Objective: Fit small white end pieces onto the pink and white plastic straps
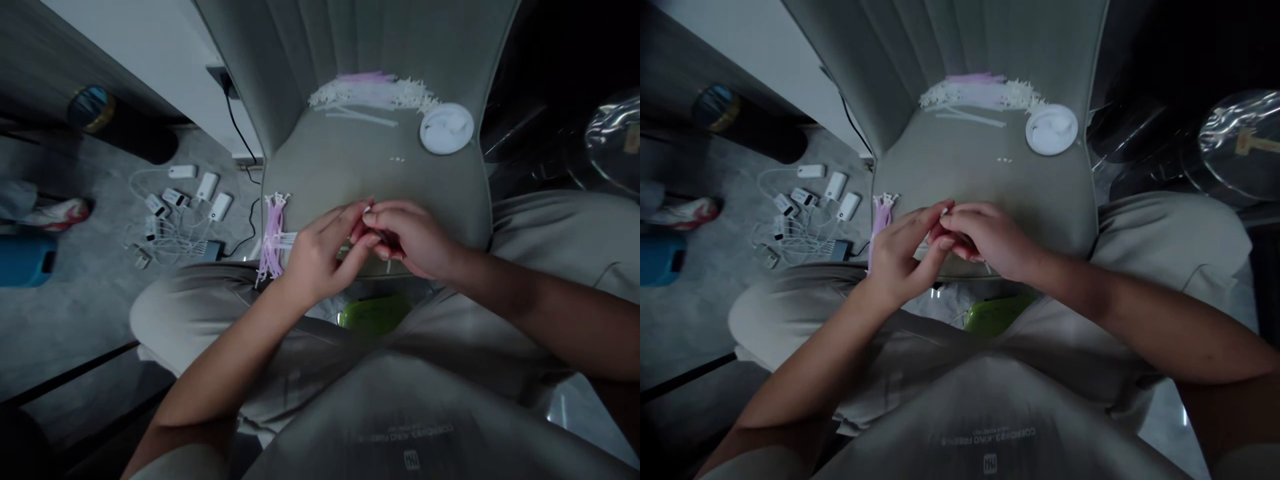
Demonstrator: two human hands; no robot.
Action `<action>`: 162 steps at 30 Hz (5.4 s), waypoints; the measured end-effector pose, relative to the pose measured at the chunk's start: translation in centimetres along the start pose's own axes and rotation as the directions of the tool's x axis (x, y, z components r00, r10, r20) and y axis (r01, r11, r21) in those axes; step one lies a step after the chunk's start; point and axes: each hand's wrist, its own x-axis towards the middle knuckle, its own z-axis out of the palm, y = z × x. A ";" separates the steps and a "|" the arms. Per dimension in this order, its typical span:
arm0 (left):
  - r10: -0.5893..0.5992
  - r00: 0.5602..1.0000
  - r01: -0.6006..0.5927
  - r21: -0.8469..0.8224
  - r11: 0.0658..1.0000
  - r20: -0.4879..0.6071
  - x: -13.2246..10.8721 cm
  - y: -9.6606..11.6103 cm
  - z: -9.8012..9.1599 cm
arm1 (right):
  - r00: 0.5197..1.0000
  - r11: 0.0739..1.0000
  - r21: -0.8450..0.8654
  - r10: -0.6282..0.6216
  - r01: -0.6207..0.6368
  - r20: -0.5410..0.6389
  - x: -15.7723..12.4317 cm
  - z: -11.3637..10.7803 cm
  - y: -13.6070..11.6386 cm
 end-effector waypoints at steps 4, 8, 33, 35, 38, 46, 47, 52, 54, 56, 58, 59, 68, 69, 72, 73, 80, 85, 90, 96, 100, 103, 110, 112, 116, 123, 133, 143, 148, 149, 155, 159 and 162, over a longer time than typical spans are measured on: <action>-0.044 0.999 0.045 -0.075 0.996 0.022 0.2 0.3 -0.7 | 0.998 0.995 -0.097 -0.003 0.009 0.066 -0.3 -0.7 -0.5; -0.083 0.995 0.077 -0.090 0.993 -0.064 0.1 0.5 -0.7 | 0.996 0.976 -0.216 -0.025 0.043 0.087 -0.7 -1.0 -0.8; -0.159 0.976 0.138 -0.145 0.980 -0.146 0.1 0.9 -0.1 | 0.888 0.394 -0.884 -0.458 0.250 0.047 -1.3 -1.3 -0.8; -0.166 0.978 0.147 -0.152 0.977 -0.125 0.1 0.9 -0.2 | 0.901 0.458 -0.867 -0.433 0.197 -0.025 -1.4 -1.2 -0.8; -0.203 0.973 0.188 -0.137 0.973 -0.109 0.2 0.3 -0.2 | 0.886 0.591 -0.791 -0.440 0.162 -0.147 -1.5 -1.4 -1.4; -0.226 0.943 0.232 -0.006 0.973 -0.246 0.6 -3.4 0.1 | 0.663 0.634 -0.696 -0.685 0.338 -0.301 -1.6 -4.1 -4.6; -0.225 0.940 0.235 0.010 0.972 -0.255 0.7 -3.7 0.1 | 0.640 0.637 -0.683 -0.700 0.358 -0.317 -1.6 -4.4 -4.9; -0.211 0.934 0.237 0.060 0.970 -0.288 0.9 -4.1 0.0 | 0.559 0.627 -0.660 -0.747 0.414 -0.359 -2.0 -5.9 -6.3; -0.205 0.936 0.233 0.066 0.970 -0.287 1.0 -4.2 0.1 | 0.522 0.613 -0.662 -0.768 0.430 -0.372 -2.2 -6.4 -6.9; -0.207 0.939 0.231 0.058 0.971 -0.274 1.0 -4.3 0.2 | 0.498 0.612 -0.663 -0.774 0.431 -0.391 -2.4 -6.9 -7.3; -0.234 0.940 0.254 0.054 0.966 -0.248 0.9 -4.5 0.3 | 0.477 0.615 -0.666 -0.776 0.423 -0.413 -2.5 -7.4 -7.7; -0.254 0.939 0.275 0.062 0.959 -0.231 0.9 -4.6 0.4 | 0.466 0.615 -0.667 -0.778 0.422 -0.422 -2.6 -7.6 -7.9; -0.318 0.947 0.321 0.210 0.923 -0.053 3.8 -6.0 1.0 | 0.626 0.843 -0.259 -0.526 0.471 -0.575 -3.3 -10.3 -10.8; -0.317 0.948 0.311 0.235 0.921 -0.015 4.8 -6.6 1.1 | 0.642 0.856 -0.212 -0.499 0.472 -0.583 -3.4 -10.7 -11.2; -0.324 0.943 0.282 0.332 0.900 0.079 8.5 -8.8 1.5 | 0.674 0.878 -0.157 -0.452 0.453 -0.584 -3.5 -11.6 -11.9; -0.331 0.938 0.273 0.366 0.890 0.103 9.9 -9.8 1.7 | 0.683 0.883 -0.162 -0.447 0.440 -0.578 -3.5 -11.9 -12.0; -0.399 0.886 0.209 0.564 0.799 0.237 17.5 -15.1 4.3 | 0.678 0.872 -0.095 -0.438 0.481 -0.591 -3.3 -13.9 -12.9; -0.394 0.863 0.120 0.630 0.767 0.315 20.0 -16.1 5.9 | 0.662 0.864 -0.163 -0.475 0.477 -0.580 -3.1 -15.0 -13.6; -0.392 0.842 0.051 0.669 0.741 0.370 21.3 -16.6 6.6 | 0.699 0.843 0.041 -0.416 0.536 -0.582 -2.8 -14.7 -14.0; -0.376 0.828 -0.015 0.687 0.727 0.416 22.0 -17.0 7.0 | 0.716 0.831 0.122 -0.382 0.543 -0.585 -2.4 -14.1 -14.1; -0.381 0.821 -0.029 0.699 0.714 0.424 22.3 -17.0 7.2 | 0.723 0.843 0.121 -0.365 0.524 -0.586 -2.3 -14.0 -14.2; -0.374 0.813 -0.053 0.697 0.715 0.446 22.4 -16.9 7.3 | 0.718 0.854 0.098 -0.362 0.511 -0.594 -2.3 -13.9 -14.2; -0.346 0.801 -0.109 0.689 0.717 0.487 22.8 -16.9 7.2 | 0.699 0.847 0.074 -0.381 0.526 -0.605 -2.1 -14.0 -13.9; -0.334 0.808 -0.112 0.683 0.722 0.486 22.7 -17.0 7.2 | 0.696 0.849 0.080 -0.371 0.523 -0.615 -2.1 -14.0 -13.9; -0.313 0.833 -0.085 0.663 0.744 0.457 22.6 -17.1 7.2 | 0.690 0.845 0.073 -0.379 0.530 -0.617 -2.0 -14.1 -13.8; -0.232 0.926 0.021 0.574 0.819 0.297 22.4 -15.5 5.3 | 0.660 0.826 0.063 -0.399 0.559 -0.636 -1.4 -14.3 -13.4; -0.301 0.948 0.310 0.088 0.947 -0.106 11.4 -4.5 0.2 | 0.630 0.829 -0.181 -0.527 0.529 -0.571 -0.5 -12.4 -11.7; -0.484 0.875 0.475 -0.148 0.867 -0.024 1.4 2.2 -0.7 | 0.841 0.858 -0.425 -0.439 0.288 -0.317 -1.4 -4.6 -5.1; -0.458 0.884 0.465 -0.255 0.848 0.092 -0.6 3.0 0.2 | 0.882 0.833 -0.507 -0.391 0.219 -0.262 -2.8 -2.1 -2.8; -0.446 0.888 0.458 -0.277 0.844 0.108 -0.7 3.1 0.2 | 0.882 0.825 -0.522 -0.395 0.216 -0.259 -3.0 -1.8 -2.4; -0.486 0.870 0.469 -0.451 0.760 0.085 -1.2 3.1 -0.1 | 0.861 0.761 -0.561 -0.484 0.326 -0.155 -3.0 -0.7 -1.5; -0.490 0.868 0.469 -0.455 0.757 0.078 -1.4 3.1 -0.4 | 0.874 0.755 -0.565 -0.473 0.334 -0.116 -2.8 -0.3 -1.3; -0.485 0.869 0.474 -0.445 0.760 0.097 -1.4 3.1 -0.6 | 0.875 0.742 -0.572 -0.476 0.349 -0.083 -2.7 -0.2 -1.2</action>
